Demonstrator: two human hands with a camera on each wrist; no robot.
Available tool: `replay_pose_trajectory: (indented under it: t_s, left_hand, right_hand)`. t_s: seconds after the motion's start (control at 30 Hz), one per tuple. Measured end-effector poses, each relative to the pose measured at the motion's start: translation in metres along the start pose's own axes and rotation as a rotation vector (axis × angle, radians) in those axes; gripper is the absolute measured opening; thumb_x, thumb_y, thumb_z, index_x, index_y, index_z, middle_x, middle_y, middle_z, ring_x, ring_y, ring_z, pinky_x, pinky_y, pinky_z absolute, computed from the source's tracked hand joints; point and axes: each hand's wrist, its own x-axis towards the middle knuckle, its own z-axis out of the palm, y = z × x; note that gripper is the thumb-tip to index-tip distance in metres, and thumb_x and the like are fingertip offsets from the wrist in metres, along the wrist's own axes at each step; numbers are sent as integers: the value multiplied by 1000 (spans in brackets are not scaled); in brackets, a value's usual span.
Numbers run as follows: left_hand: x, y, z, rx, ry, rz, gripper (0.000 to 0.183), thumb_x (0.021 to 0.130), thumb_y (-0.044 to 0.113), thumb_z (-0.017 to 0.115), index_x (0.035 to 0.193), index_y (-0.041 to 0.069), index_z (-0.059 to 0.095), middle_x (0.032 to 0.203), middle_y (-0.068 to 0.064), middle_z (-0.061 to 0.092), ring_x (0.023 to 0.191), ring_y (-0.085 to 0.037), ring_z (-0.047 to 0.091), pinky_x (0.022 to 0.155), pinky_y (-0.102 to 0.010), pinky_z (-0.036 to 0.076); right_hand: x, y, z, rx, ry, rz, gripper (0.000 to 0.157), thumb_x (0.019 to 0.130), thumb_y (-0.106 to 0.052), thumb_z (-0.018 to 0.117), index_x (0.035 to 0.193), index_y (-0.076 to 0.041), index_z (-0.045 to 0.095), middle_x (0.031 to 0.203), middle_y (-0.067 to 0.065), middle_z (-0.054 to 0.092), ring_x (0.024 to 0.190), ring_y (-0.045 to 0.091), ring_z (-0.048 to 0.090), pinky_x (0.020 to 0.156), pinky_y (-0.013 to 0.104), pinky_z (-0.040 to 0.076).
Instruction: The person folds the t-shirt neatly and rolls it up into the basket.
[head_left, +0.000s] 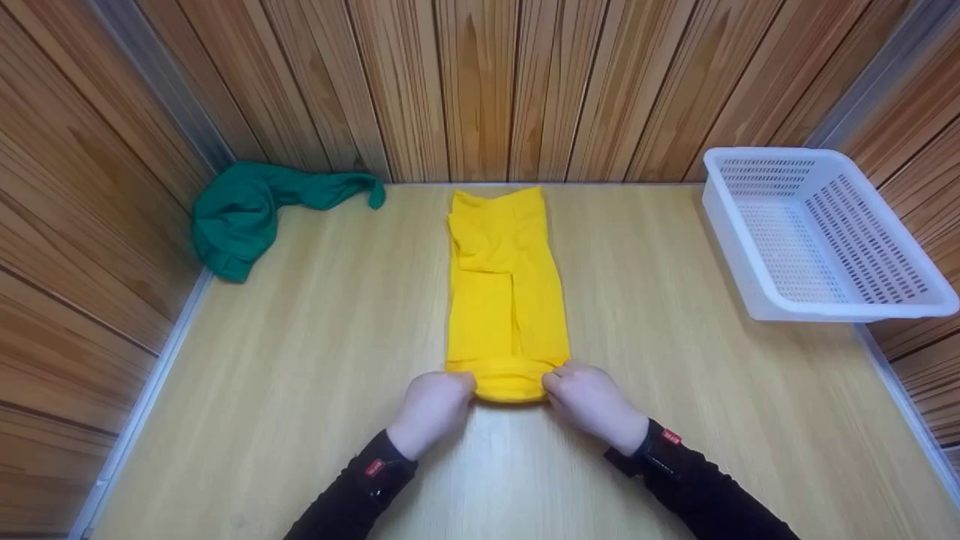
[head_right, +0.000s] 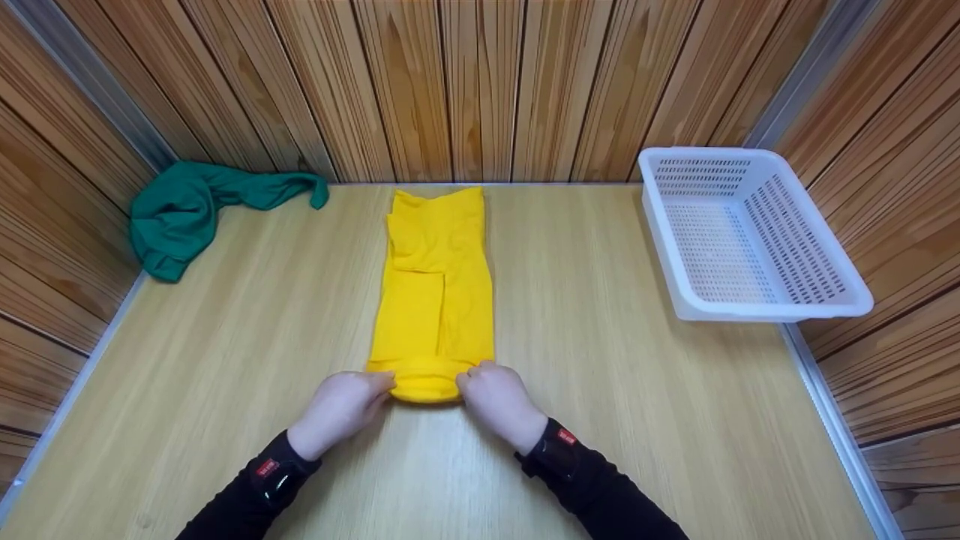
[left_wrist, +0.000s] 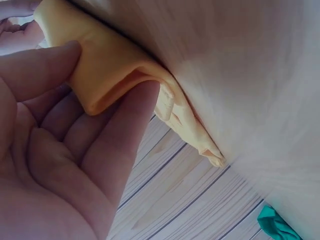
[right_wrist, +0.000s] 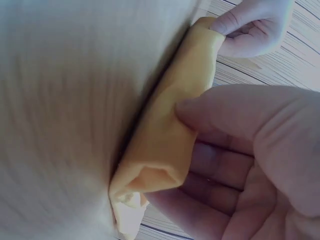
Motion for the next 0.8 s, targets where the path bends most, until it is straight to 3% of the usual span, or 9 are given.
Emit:
replay_pose_trajectory:
  t_s: [0.57,0.8]
  left_hand:
    - [-14,9,-17,-72,-110,9,24,85,17,72,68,15,55,55,6,43,46,-14,41,45,-29,30]
    - [-15,8,-16,-75,-119,5,23,86,19,72,69,15,57,56,5,46,47,-14,45,46,-28,32]
  right_hand:
    - [-11,-1,-21,227,-217,16,12,83,-10,73,83,-13,62,70,-4,56,63,15,52,56,31,44]
    - [-11,0,-23,268,-231,18,11,85,-11,72,83,-12,61,70,-5,56,61,11,50,56,30,44]
